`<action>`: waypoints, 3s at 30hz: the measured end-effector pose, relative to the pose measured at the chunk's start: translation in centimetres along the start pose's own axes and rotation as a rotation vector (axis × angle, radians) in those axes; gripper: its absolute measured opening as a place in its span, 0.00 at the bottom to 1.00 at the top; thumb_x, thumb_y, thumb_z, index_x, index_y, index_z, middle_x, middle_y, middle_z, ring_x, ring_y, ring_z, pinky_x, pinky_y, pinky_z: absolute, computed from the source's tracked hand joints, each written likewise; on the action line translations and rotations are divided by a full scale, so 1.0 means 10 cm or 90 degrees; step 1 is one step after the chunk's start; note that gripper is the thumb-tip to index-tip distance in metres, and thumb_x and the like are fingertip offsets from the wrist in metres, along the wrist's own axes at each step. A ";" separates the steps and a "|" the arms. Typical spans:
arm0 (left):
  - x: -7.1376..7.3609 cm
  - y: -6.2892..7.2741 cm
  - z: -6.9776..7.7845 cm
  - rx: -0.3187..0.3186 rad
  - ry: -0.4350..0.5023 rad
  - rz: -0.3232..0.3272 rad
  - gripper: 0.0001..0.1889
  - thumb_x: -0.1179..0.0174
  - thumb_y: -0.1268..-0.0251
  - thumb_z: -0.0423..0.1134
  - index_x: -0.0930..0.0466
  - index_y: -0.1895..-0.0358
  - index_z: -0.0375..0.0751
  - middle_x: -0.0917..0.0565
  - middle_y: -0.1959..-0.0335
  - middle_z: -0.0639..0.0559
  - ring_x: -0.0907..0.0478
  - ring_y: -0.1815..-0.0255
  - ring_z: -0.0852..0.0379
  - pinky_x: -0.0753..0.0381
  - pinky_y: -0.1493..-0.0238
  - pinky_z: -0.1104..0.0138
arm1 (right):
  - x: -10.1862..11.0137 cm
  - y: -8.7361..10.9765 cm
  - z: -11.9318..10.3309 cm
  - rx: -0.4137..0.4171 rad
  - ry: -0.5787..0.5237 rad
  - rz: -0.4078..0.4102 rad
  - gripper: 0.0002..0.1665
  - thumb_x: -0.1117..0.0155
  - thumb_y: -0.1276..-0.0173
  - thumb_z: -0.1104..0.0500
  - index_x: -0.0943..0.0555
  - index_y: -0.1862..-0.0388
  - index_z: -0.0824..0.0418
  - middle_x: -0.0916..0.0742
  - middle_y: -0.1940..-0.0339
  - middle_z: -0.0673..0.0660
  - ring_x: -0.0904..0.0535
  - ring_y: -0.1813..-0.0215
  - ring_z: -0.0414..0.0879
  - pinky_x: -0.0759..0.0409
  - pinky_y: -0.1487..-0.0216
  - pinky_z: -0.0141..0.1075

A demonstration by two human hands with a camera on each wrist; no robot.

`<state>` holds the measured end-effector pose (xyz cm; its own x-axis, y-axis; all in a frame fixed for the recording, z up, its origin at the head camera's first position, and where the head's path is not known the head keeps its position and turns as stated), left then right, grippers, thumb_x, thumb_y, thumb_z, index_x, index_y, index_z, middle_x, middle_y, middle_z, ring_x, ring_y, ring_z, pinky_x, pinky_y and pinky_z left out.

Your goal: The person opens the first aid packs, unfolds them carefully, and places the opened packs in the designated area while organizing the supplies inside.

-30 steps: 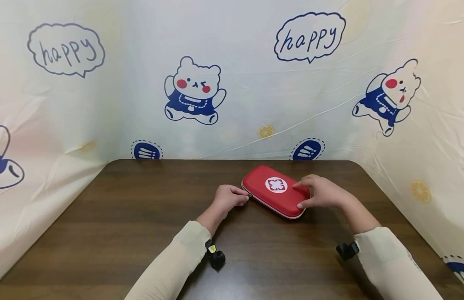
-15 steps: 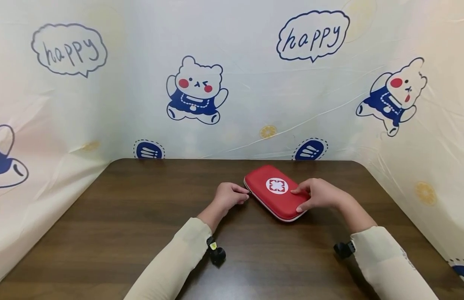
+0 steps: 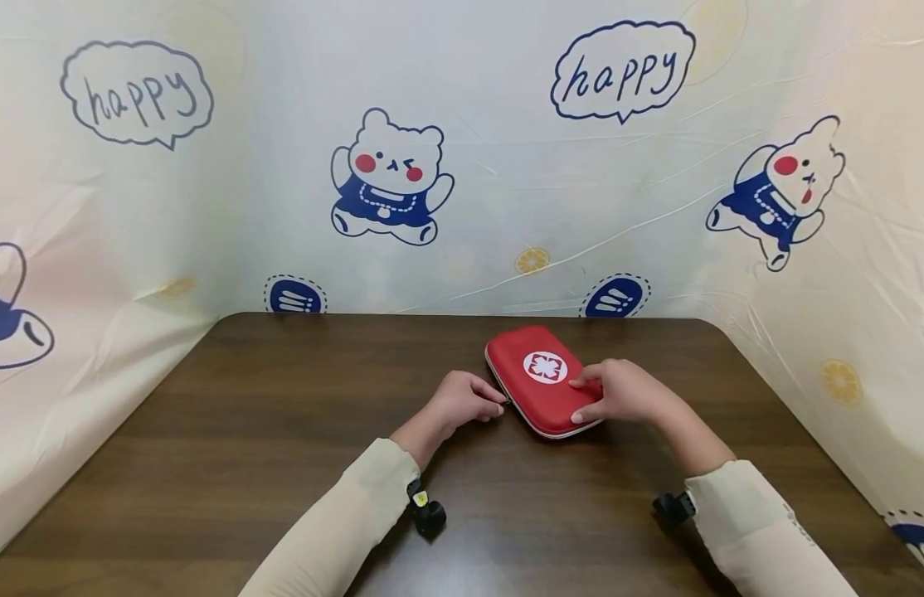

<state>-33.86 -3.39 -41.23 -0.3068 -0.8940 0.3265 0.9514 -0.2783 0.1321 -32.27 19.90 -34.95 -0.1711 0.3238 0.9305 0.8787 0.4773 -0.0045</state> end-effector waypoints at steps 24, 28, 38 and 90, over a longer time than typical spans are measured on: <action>-0.23 0.25 0.06 0.005 0.004 -0.084 0.04 0.29 0.50 0.25 0.12 0.69 0.32 0.14 0.75 0.48 0.23 0.80 0.58 0.16 0.71 0.66 | -0.10 -0.11 -0.36 -0.075 0.063 0.046 0.32 0.23 0.48 0.43 0.16 0.51 0.63 0.12 0.59 0.58 0.20 0.59 0.50 0.18 0.58 0.44; -0.24 0.25 0.06 -0.001 0.012 -0.086 0.04 0.29 0.49 0.26 0.12 0.68 0.32 0.14 0.74 0.48 0.22 0.80 0.58 0.16 0.70 0.66 | -0.12 -0.12 -0.41 -0.098 0.073 0.061 0.32 0.23 0.49 0.42 0.15 0.52 0.62 0.12 0.61 0.56 0.20 0.60 0.50 0.18 0.59 0.44; 0.00 0.29 -0.01 0.006 -0.013 -0.071 0.03 0.30 0.47 0.29 0.11 0.69 0.36 0.14 0.70 0.49 0.20 0.77 0.56 0.15 0.69 0.66 | -0.10 -0.04 -0.40 -0.109 0.060 0.051 0.33 0.22 0.49 0.44 0.16 0.48 0.62 0.13 0.59 0.57 0.22 0.58 0.50 0.18 0.60 0.42; 0.54 0.28 -0.10 0.001 -0.118 -0.001 0.03 0.29 0.50 0.28 0.11 0.70 0.36 0.16 0.70 0.51 0.21 0.77 0.56 0.17 0.71 0.65 | -0.07 -0.41 0.07 0.087 -0.015 0.069 0.16 0.25 0.42 0.53 0.17 0.58 0.59 0.20 0.40 0.65 0.24 0.40 0.59 0.23 0.41 0.52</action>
<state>-32.84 -9.37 -39.97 -0.3087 -0.8133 0.4933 0.9507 -0.2793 0.1345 -36.00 18.27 -35.85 -0.0901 0.3975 0.9132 0.8243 0.5443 -0.1556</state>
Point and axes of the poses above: each hand's wrist, its own y-axis away from the middle knuckle, its own x-axis out of the back of the hand, z = x × y, the point moved 6 cm from there along -y, towards the middle knuckle
